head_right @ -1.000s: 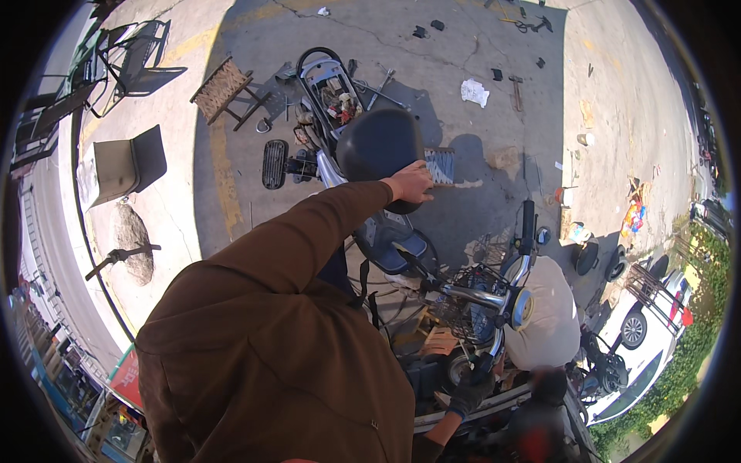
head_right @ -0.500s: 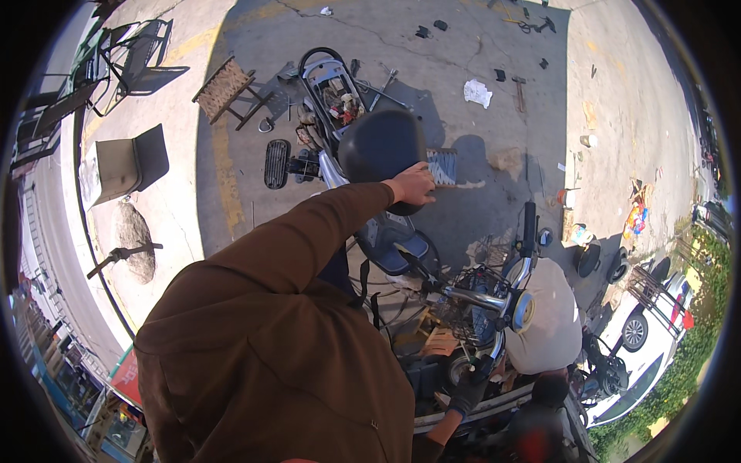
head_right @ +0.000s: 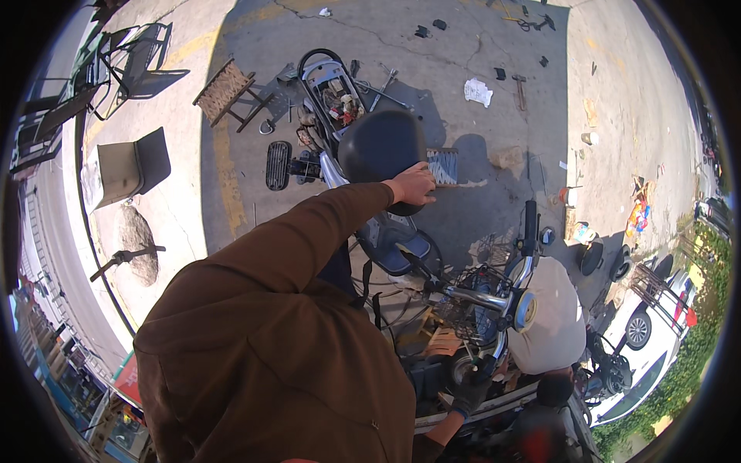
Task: The person removes the scooter seat and works on the exposed wiring beneath it, manipulating and connecting wires by hand. The person continues to adjust and connect the wires throughout the clip.
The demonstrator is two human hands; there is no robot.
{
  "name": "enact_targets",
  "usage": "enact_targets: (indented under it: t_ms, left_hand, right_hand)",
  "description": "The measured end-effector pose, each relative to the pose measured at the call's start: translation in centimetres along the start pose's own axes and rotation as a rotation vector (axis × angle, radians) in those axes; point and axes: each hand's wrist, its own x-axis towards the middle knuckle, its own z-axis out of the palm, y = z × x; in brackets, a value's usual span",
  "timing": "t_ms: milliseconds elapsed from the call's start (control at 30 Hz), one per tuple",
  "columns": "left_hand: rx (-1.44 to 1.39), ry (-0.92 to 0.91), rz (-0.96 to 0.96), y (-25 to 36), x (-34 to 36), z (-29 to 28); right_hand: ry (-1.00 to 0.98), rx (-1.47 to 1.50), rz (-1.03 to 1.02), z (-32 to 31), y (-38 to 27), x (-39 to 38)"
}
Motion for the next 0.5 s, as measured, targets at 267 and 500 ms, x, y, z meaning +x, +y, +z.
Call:
enact_targets:
  t_ms: [267,500]
  left_hand:
    - [-0.014,-0.013,-0.012,0.1,0.0,-0.4]
    - [-0.076,-0.026,-0.028,0.0,-0.3,-0.6]
  right_hand:
    - [-0.192,0.433,-0.12,0.1,3.4,2.6]
    - [0.023,-0.074,0.094,-1.4,-1.2,0.8]
